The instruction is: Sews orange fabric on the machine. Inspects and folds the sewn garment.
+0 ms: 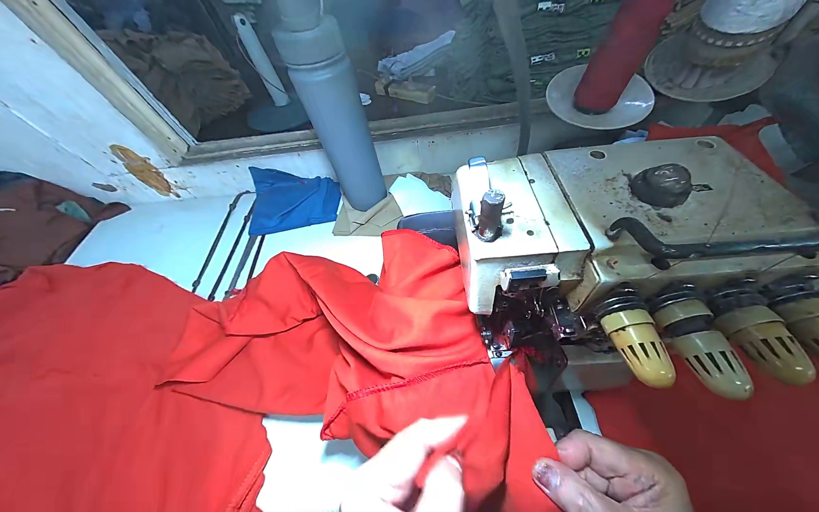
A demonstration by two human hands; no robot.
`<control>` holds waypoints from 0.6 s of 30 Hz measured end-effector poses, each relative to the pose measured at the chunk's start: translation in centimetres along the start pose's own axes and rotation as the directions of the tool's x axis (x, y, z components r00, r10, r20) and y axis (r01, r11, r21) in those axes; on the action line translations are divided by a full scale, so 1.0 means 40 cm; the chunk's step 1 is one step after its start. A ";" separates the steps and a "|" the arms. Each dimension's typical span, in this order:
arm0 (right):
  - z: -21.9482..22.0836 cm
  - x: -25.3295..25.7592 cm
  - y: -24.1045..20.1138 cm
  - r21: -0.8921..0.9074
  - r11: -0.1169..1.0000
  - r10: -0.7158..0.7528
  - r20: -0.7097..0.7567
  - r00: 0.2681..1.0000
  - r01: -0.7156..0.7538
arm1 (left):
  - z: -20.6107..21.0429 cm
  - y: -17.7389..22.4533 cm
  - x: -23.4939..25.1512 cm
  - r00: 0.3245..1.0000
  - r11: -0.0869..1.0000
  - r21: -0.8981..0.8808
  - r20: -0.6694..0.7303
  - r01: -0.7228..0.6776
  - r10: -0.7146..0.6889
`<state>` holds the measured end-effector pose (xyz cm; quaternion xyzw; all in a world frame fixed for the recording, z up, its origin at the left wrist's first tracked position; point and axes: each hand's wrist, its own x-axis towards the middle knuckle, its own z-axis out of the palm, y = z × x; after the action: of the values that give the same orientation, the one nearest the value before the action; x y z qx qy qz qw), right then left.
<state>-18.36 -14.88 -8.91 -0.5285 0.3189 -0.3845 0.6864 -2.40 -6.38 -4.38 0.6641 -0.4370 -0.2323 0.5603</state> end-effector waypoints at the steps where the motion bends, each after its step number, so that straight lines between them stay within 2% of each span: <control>1: 0.001 -0.002 0.000 0.003 1.000 0.009 0.003 1.000 -0.009 | 0.004 -0.003 0.004 0.994 0.990 -0.125 -0.079 0.063 -0.073; 2: 0.001 -0.004 -0.001 0.009 1.000 0.016 0.011 1.000 -0.017 | 0.008 -0.001 0.013 0.983 0.980 -0.180 -0.138 0.091 -0.117; 3: 0.000 -0.005 -0.002 0.018 1.000 0.022 0.021 1.000 -0.022 | 0.011 0.006 0.023 0.973 0.982 -0.160 -0.194 0.098 -0.128; 5: -0.004 -0.007 -0.002 0.031 0.999 0.021 0.034 0.999 -0.022 | 0.015 0.017 0.042 0.959 0.996 -0.027 -0.272 0.082 -0.086; 7: -0.008 -0.008 0.000 0.033 0.999 0.012 0.035 0.999 -0.013 | 0.011 0.009 0.055 0.960 0.998 0.037 -0.276 0.050 -0.038; 9: -0.012 -0.009 -0.001 0.045 0.999 0.023 0.044 0.999 -0.025 | -0.006 -0.009 0.055 0.983 0.998 0.045 -0.180 -0.035 0.043; 11: -0.015 -0.012 -0.002 0.062 0.997 0.039 0.057 0.998 -0.043 | -0.026 -0.033 0.044 0.969 0.969 0.098 -0.074 -0.228 0.235; 14: -0.020 -0.017 -0.003 0.052 0.998 0.037 0.062 0.997 -0.040 | -0.035 -0.030 0.019 0.865 0.850 0.163 0.066 -0.500 0.497; 18: -0.032 -0.031 -0.013 0.042 0.998 0.030 0.124 0.992 -0.035 | -0.016 -0.044 -0.019 0.763 0.701 0.305 0.317 -0.644 0.563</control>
<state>-20.16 -14.47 -8.66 -0.5305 0.2760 -0.3469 0.7225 -1.71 -5.41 -6.00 0.5551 -0.7225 -0.0065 0.4120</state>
